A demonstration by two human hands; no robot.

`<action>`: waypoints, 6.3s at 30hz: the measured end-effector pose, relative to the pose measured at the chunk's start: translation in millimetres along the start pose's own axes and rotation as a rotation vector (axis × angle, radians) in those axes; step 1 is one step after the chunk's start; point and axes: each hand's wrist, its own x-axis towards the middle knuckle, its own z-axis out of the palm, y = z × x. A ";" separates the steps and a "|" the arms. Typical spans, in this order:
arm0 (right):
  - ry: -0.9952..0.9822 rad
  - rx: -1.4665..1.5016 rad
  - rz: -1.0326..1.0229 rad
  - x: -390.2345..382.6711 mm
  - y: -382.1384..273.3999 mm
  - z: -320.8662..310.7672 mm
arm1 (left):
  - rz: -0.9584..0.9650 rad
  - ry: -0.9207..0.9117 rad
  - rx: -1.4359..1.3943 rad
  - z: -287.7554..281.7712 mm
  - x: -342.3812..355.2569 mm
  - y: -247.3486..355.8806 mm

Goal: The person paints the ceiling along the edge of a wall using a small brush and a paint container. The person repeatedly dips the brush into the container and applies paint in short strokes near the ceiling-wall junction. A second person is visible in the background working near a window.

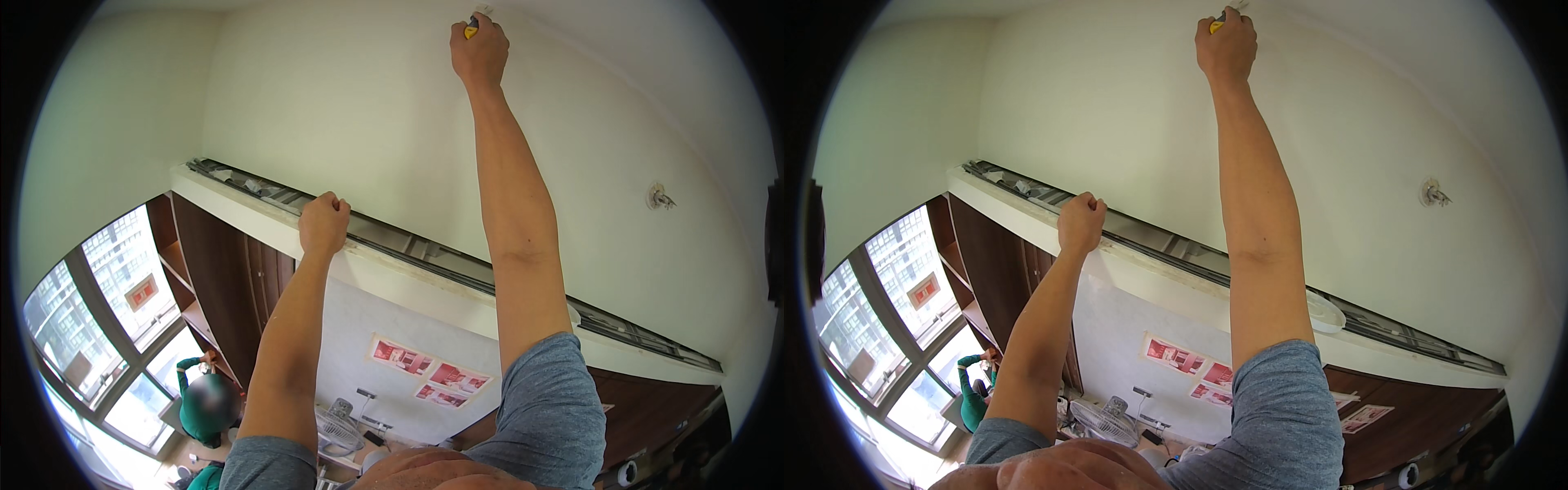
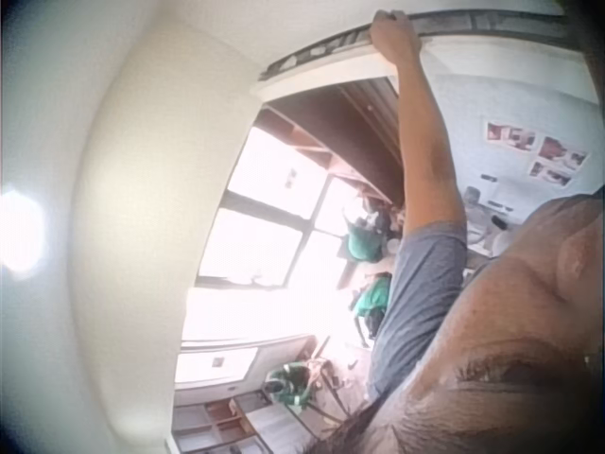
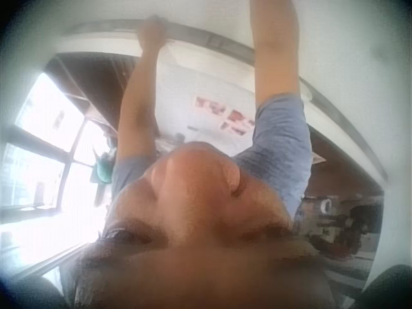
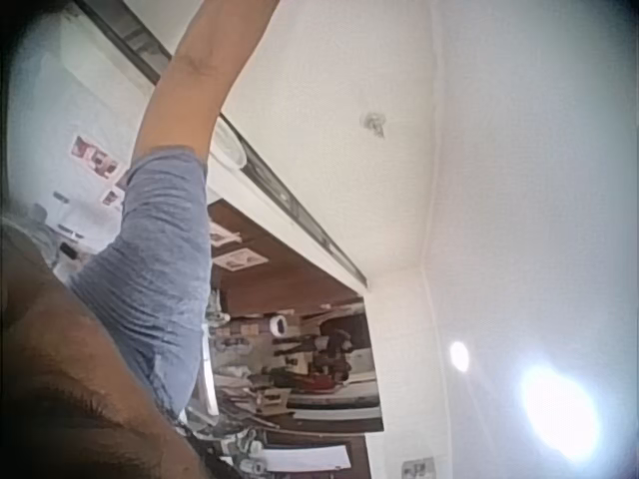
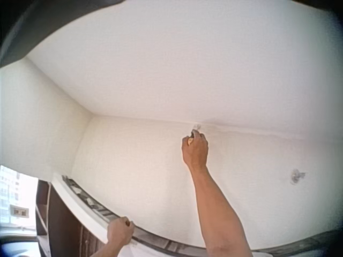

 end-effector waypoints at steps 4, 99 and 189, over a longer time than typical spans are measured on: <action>0.010 0.018 -0.010 -0.3 -0.3 2.9 | 0.017 0.036 -0.031 6.4 1.4 -5.3; -0.112 -0.206 -0.073 -18.7 68.9 -89.7 | 0.049 0.050 -0.032 8.0 2.3 -8.2; -0.590 -0.026 0.412 -329.4 25.7 -635.0 | -0.246 -1.555 -2.190 -160.3 -462.5 158.4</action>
